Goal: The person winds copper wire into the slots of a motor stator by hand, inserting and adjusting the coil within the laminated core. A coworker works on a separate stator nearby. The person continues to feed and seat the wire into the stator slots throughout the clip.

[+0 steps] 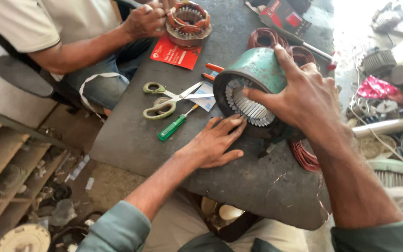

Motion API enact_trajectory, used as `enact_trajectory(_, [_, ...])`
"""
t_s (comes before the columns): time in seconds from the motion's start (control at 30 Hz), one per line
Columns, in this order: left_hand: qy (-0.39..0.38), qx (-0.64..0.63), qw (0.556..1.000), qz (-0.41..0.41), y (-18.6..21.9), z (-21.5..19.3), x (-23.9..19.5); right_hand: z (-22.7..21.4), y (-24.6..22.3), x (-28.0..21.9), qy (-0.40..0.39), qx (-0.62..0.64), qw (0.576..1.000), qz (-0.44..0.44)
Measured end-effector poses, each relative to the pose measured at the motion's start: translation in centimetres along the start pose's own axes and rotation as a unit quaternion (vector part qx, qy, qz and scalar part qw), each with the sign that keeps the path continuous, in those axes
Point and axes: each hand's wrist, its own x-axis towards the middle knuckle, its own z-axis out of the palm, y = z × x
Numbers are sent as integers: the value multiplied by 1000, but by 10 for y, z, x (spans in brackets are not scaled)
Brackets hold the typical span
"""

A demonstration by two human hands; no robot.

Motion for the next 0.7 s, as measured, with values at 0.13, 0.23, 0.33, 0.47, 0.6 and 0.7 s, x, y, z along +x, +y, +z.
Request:
enact_trajectory(0.13, [-56,-16,998,8,-15,-5,11,6,1,5,48,16,999,17])
enact_trajectory(0.23, [-45,-10,999,17,-16,-4,11,10,4,6,40,-5,999,17])
enact_trajectory(0.33, [-42,-4,999,0,-12,-5,9,7,5,4,45,-4,999,-1])
enact_trajectory(0.47, [-52,19,998,-8,-5,-4,9,2,1,1,5,-11,999,40])
enact_trajectory(0.6, [-58,37,998,-15,-2,-3,8,-2,-2,-1,13,-15,999,30])
enact_trajectory(0.7, [-55,42,997,-29,-1,-1,10,-1,0,0,17,-19,999,25])
